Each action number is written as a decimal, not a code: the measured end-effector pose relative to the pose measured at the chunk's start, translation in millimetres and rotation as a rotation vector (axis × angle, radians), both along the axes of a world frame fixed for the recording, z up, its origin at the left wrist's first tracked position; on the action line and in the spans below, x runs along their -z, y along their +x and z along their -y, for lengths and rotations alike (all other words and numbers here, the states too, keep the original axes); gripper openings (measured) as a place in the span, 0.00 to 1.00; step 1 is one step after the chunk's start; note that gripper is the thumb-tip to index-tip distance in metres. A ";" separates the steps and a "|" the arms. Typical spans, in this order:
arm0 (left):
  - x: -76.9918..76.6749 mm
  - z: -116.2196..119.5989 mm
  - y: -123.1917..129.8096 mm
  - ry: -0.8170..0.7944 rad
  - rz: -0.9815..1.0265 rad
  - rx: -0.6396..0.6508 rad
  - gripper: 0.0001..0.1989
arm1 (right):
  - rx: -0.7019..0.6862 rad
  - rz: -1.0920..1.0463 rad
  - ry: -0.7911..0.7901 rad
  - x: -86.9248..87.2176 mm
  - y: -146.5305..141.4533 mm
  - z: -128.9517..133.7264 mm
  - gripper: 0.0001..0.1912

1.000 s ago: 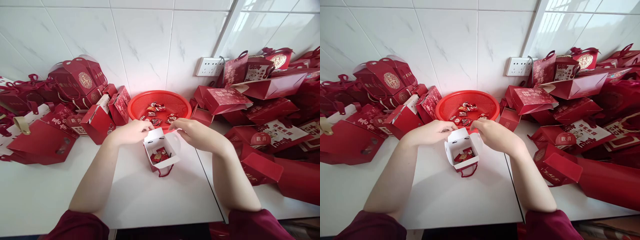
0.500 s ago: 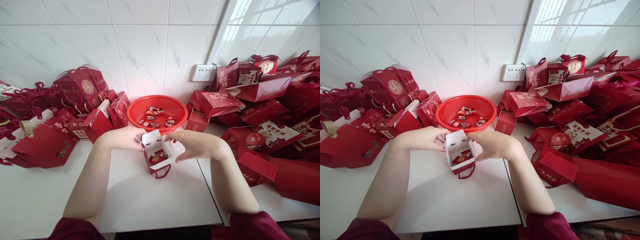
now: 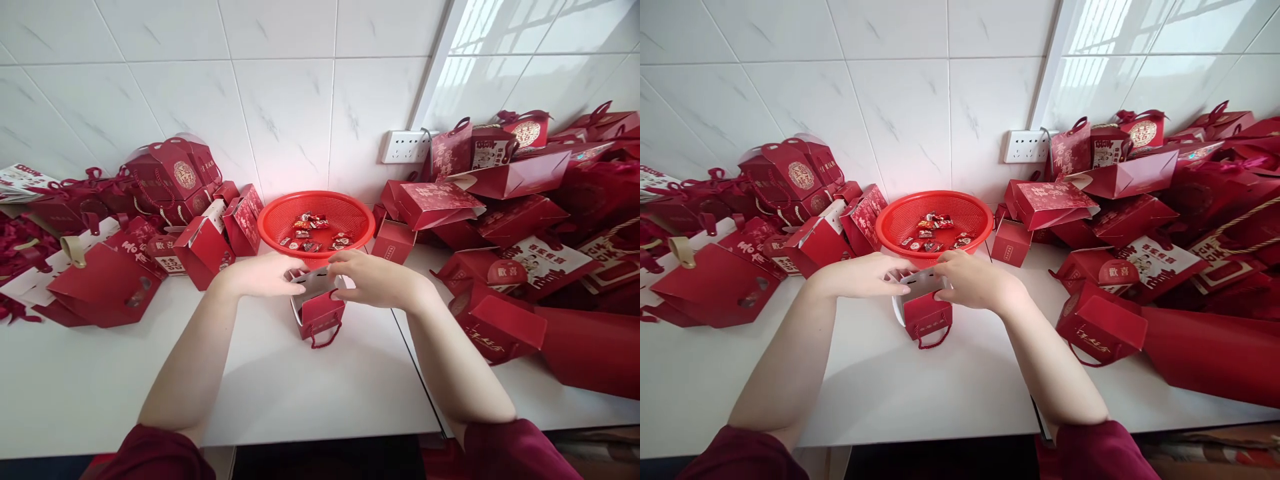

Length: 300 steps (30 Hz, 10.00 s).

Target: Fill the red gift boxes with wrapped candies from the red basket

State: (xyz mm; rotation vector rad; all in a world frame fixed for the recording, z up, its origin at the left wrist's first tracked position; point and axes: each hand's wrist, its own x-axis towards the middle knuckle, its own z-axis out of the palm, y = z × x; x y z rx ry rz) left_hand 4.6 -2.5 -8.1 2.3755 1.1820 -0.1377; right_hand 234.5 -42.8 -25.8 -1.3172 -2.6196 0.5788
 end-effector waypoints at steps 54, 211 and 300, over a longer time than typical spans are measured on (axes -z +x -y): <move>49.1 4.6 20.5 0.002 0.202 0.104 0.29 | -0.063 -0.034 -0.100 24.3 -6.6 -26.4 0.12; 168.6 21.9 32.2 0.295 0.285 0.284 0.27 | 0.476 0.012 0.094 10.4 97.1 -50.6 0.13; 104.4 31.8 -33.2 0.310 0.625 0.100 0.42 | 0.262 0.389 0.240 12.1 -30.1 4.6 0.09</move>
